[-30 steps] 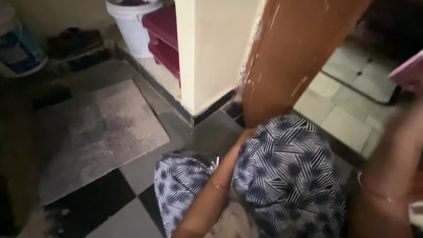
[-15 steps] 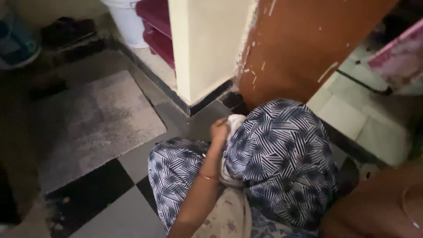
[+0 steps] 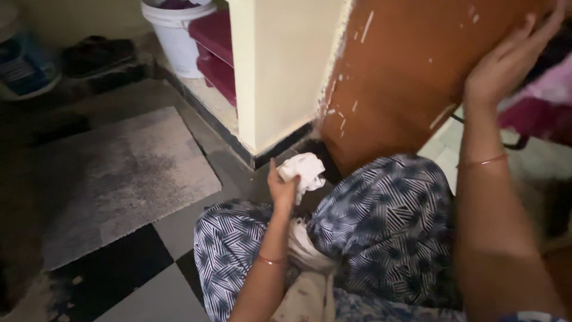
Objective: The person wipes the surface and edges of a wooden door using a white cloth while sitting on the floor.
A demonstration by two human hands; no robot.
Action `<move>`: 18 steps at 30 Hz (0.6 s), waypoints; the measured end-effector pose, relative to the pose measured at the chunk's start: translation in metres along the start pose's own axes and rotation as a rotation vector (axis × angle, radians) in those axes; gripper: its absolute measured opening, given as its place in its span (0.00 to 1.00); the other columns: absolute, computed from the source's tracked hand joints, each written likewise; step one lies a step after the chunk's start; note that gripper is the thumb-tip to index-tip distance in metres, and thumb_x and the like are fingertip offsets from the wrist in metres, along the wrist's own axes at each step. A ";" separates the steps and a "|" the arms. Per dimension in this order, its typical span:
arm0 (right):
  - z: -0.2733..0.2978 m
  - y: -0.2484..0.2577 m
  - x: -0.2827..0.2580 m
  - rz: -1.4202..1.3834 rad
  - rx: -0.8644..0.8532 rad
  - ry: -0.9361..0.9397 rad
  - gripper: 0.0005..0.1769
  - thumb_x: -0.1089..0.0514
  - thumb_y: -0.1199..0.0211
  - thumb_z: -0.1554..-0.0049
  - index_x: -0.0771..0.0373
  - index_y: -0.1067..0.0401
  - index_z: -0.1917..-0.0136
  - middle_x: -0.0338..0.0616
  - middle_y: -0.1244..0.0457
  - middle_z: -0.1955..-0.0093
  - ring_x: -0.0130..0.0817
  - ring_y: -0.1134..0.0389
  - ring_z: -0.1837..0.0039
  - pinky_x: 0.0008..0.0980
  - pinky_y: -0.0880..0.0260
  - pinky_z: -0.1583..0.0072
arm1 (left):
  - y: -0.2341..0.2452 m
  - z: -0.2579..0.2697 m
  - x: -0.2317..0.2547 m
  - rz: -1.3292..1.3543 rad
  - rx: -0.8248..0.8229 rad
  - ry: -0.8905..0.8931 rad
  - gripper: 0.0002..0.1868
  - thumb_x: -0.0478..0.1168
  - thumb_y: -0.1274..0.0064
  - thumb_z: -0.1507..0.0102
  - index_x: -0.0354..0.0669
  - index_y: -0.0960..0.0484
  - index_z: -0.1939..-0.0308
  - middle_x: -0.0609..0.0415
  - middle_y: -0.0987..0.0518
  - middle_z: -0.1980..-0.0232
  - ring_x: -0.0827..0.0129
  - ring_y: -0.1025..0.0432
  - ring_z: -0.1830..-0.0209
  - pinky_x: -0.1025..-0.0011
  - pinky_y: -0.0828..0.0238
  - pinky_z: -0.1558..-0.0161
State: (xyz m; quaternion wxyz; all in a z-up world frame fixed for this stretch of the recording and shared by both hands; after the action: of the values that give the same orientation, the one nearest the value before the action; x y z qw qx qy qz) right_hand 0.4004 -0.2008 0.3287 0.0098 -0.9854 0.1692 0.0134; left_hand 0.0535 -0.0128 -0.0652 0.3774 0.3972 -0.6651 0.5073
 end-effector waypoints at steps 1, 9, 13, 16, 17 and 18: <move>0.007 -0.002 -0.007 -0.026 -0.005 -0.028 0.26 0.52 0.61 0.21 0.67 0.58 0.17 0.67 0.43 0.21 0.55 0.37 0.22 0.42 0.33 0.24 | 0.002 0.000 0.010 -0.006 0.047 -0.037 0.57 0.24 0.35 0.54 0.32 0.47 0.23 0.38 0.30 0.33 0.57 0.31 0.38 0.67 0.33 0.39; -0.008 0.007 0.001 -0.358 -0.022 -0.194 0.25 0.48 0.42 0.24 0.73 0.32 0.29 0.56 0.26 0.38 0.47 0.22 0.37 0.38 0.23 0.37 | -0.033 -0.002 0.022 0.563 -0.071 0.620 0.34 0.26 0.43 0.47 0.23 0.33 0.36 0.38 0.20 0.47 0.52 0.22 0.51 0.58 0.23 0.48; -0.015 -0.001 0.026 -0.391 -0.040 -0.259 0.25 0.48 0.33 0.29 0.76 0.24 0.38 0.56 0.26 0.42 0.44 0.24 0.42 0.39 0.26 0.39 | -0.087 0.001 0.058 0.908 -0.297 0.695 0.26 0.31 0.49 0.46 0.35 0.23 0.42 0.46 0.17 0.49 0.55 0.22 0.49 0.62 0.24 0.45; -0.014 -0.007 0.046 -0.390 -0.042 -0.285 0.26 0.47 0.34 0.30 0.76 0.24 0.39 0.55 0.26 0.42 0.43 0.24 0.43 0.39 0.26 0.40 | -0.128 -0.008 0.076 0.891 -0.323 0.693 0.23 0.35 0.50 0.44 0.38 0.22 0.43 0.49 0.16 0.48 0.59 0.22 0.48 0.64 0.25 0.44; -0.014 -0.011 0.051 -0.388 -0.045 -0.301 0.26 0.46 0.34 0.30 0.76 0.24 0.39 0.54 0.26 0.43 0.42 0.24 0.43 0.39 0.26 0.40 | -0.144 -0.016 0.080 0.852 -0.306 0.617 0.22 0.36 0.49 0.41 0.36 0.23 0.43 0.48 0.17 0.48 0.60 0.22 0.48 0.63 0.26 0.45; -0.013 -0.015 0.055 -0.391 -0.043 -0.299 0.26 0.45 0.33 0.29 0.76 0.24 0.39 0.54 0.27 0.43 0.42 0.24 0.43 0.39 0.26 0.40 | -0.161 -0.027 0.082 0.808 -0.287 0.540 0.21 0.37 0.49 0.39 0.35 0.23 0.42 0.48 0.17 0.48 0.60 0.23 0.48 0.63 0.26 0.45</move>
State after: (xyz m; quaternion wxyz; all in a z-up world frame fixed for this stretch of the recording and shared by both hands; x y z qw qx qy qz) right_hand 0.4576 -0.2054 0.3400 0.0161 -0.9865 -0.0282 0.1604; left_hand 0.1701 -0.0257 0.0753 0.3601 -0.0932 -0.7074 0.6010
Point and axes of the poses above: each hand's wrist, its own z-axis away from the middle knuckle, its own y-axis out of the back of the hand, x = y × z, the point moved 4 cm from there along -z, towards the middle knuckle
